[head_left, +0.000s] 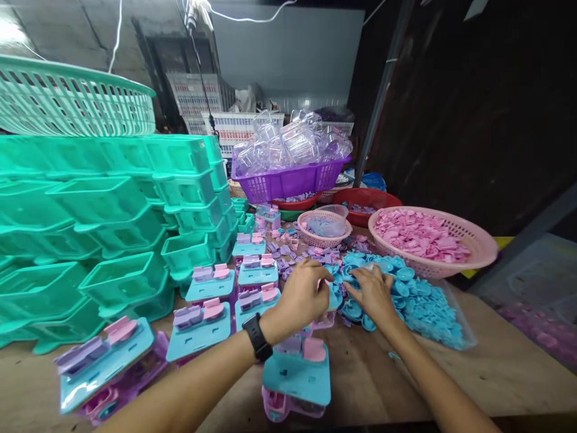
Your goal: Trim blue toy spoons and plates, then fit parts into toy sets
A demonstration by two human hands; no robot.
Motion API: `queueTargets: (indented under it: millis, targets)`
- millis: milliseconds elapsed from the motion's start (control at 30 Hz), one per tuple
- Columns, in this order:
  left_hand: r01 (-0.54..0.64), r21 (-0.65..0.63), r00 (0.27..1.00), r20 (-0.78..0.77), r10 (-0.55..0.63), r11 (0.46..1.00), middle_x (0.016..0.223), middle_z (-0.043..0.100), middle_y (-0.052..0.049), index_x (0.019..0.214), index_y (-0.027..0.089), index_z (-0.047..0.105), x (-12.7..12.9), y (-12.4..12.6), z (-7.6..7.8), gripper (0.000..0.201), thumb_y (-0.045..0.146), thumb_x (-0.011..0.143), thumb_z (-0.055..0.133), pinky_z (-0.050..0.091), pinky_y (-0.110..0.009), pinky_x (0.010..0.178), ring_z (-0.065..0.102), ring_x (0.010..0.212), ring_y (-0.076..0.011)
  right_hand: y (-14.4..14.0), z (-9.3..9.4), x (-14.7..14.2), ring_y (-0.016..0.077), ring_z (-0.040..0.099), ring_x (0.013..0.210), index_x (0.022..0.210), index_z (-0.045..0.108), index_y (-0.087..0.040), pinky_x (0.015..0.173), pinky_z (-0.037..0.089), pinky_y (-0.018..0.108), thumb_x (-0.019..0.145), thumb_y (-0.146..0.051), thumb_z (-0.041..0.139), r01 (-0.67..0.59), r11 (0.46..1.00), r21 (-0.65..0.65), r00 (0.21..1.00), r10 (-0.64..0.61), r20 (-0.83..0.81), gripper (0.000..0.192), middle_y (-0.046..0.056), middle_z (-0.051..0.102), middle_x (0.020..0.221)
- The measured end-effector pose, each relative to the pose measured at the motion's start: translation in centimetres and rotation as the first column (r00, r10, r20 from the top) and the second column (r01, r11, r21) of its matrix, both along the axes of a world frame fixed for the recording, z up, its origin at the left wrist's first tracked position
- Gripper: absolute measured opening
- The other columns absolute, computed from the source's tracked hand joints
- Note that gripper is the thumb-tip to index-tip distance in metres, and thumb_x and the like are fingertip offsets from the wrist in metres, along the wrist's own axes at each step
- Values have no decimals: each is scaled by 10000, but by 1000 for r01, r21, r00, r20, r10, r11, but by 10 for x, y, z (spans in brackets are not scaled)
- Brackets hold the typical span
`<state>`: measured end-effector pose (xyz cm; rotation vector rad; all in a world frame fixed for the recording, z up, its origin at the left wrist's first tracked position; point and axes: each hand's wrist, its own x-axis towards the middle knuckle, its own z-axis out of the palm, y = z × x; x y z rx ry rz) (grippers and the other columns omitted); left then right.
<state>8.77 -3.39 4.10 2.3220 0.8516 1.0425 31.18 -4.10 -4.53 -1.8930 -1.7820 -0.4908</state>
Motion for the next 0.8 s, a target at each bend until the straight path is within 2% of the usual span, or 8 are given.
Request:
queueTargets:
  millis: [67, 133, 233, 300, 367, 567, 700, 800]
  targets:
    - [-21, -185, 998, 61, 32, 983, 919, 748, -72, 888, 163, 759, 12, 9, 4, 294, 36, 744, 538, 510, -353, 871, 671, 888, -232, -3, 7, 3, 375, 588, 1061, 992, 757, -213, 834, 372, 478, 964, -488, 508, 7, 999, 43, 999, -5, -36, 372, 128, 761, 1018]
    - [-21, -447, 975, 187, 117, 894, 946, 739, -84, 971, 148, 741, 22, 12, 9, 225, 120, 798, 600, 513, -334, 829, 674, 881, -229, -8, 19, 0, 348, 610, 1018, 1000, 761, -239, 848, 383, 475, 957, -553, 513, -30, 991, 130, 995, 43, -95, 402, 102, 767, 1006]
    - [255, -789, 883, 425, 198, 560, 992, 713, -78, 1102, 157, 681, 33, 10, 18, 347, 430, 893, 641, 527, -311, 751, 666, 842, -205, -17, 42, -19, 305, 648, 999, 1028, 755, -272, 919, 403, 474, 939, -553, 563, -202, 937, 286, 953, 255, -164, 352, 72, 773, 1023]
    - [507, -805, 784, 579, 223, 308, 934, 701, -54, 1085, 174, 664, 35, 9, 24, 471, 603, 909, 583, 535, -297, 699, 658, 788, -190, -20, 58, -35, 291, 669, 1032, 1075, 746, -282, 950, 414, 464, 934, -480, 592, -336, 885, 323, 901, 402, -164, 288, 66, 771, 1094]
    - [647, -734, 663, 675, 323, 205, 836, 678, -28, 999, 183, 658, 31, 9, 29, 456, 613, 950, 515, 541, -291, 667, 645, 731, -180, -20, 72, -50, 287, 672, 1088, 1124, 734, -288, 955, 431, 451, 917, -404, 608, -431, 844, 319, 848, 500, -178, 269, 58, 761, 1167]
    - [659, -671, 438, 710, 551, 340, 779, 624, 5, 903, 166, 648, -4, 12, 32, 133, 180, 942, 521, 566, -284, 687, 563, 630, -116, 1, 94, -87, 306, 687, 974, 943, 791, -294, 887, 477, 478, 880, -498, 635, -457, 838, 300, 793, 536, -289, 264, 54, 795, 992]
    - [581, -681, 425, 721, 548, 446, 877, 649, -11, 967, 172, 664, -35, 18, 31, 208, 74, 790, 619, 582, -303, 726, 616, 724, -130, 19, 97, -116, 308, 681, 886, 848, 809, -304, 830, 478, 490, 906, -562, 580, -484, 818, 310, 789, 562, -251, 350, 66, 795, 896]
    - [568, -693, 430, 709, 558, 443, 925, 665, -10, 982, 187, 662, -60, 25, 28, 231, 90, 773, 652, 601, -365, 772, 630, 751, -136, 30, 101, -135, 297, 687, 858, 823, 803, -302, 821, 484, 475, 903, -591, 567, -521, 802, 293, 761, 591, -266, 382, 64, 786, 863]
